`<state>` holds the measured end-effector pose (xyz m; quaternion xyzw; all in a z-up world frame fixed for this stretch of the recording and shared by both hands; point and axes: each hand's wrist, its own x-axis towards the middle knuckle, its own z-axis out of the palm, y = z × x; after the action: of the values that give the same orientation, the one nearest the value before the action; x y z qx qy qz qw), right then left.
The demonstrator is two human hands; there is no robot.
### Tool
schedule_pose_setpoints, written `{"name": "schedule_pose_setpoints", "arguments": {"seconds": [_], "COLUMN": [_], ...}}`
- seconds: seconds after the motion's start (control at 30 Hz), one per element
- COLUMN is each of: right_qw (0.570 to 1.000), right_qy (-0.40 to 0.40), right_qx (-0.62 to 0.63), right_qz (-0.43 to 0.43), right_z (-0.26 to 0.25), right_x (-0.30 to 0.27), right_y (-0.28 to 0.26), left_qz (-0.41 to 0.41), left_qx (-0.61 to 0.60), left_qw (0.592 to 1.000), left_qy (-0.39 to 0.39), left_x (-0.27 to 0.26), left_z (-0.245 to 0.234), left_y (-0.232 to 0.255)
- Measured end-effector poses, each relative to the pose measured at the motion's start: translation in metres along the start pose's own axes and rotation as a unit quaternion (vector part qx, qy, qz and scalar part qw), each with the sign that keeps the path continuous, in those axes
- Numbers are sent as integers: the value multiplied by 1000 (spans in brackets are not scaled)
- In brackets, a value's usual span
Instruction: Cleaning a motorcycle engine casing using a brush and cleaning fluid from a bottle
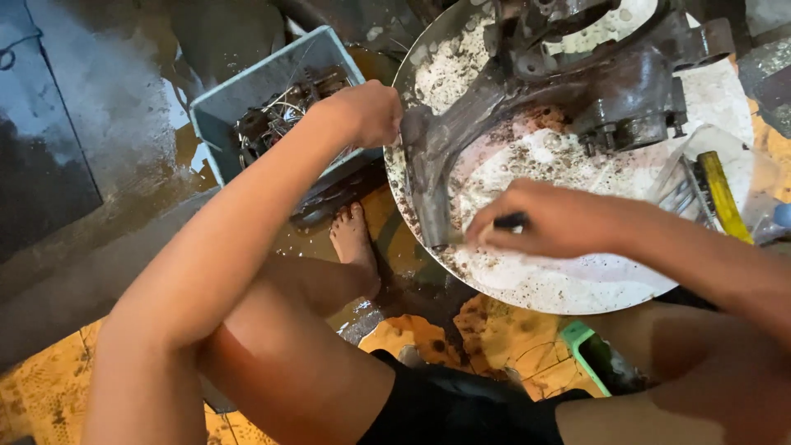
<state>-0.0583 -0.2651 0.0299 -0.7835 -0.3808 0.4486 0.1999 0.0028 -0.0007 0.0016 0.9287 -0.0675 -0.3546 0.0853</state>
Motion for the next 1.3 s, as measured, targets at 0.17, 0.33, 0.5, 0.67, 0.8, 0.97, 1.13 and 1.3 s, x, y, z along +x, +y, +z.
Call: {"name": "schedule_pose_setpoints", "arguments": {"seconds": [0.17,0.33,0.5,0.67,0.8,0.97,1.13,1.3], "right_qw": [982,992,969,999,962,993,996,998], "right_qy": [166,71,212,16,223,91,81,-24], "right_qx": [6,69,-28,37,19,24,-21,12], "right_qz": [-92,-84,-124,-31,-155,-77,-38,-65], "right_z": [5,2,-12,5,1,4,-3,21], "right_x": [8,1,4,8,9,6,2,5], "right_y": [26,14,11,6,19,-2,-3,-4], "left_qz": [-14,-18,-46,18,12,14,12,19], "left_qx": [30,88,116,92,98,79,82,87], "left_qw": [999,995,985,994,994,996,996,995], "left_qy": [-11,-31,-121,-60,-55,-41,-38,-39], "left_x": [10,11,12,63,74,70,79,65], "left_z": [0,-8,-4,28,33,36,44,34], "left_y": [5,9,10,-45,-53,-54,-57,-52]}}
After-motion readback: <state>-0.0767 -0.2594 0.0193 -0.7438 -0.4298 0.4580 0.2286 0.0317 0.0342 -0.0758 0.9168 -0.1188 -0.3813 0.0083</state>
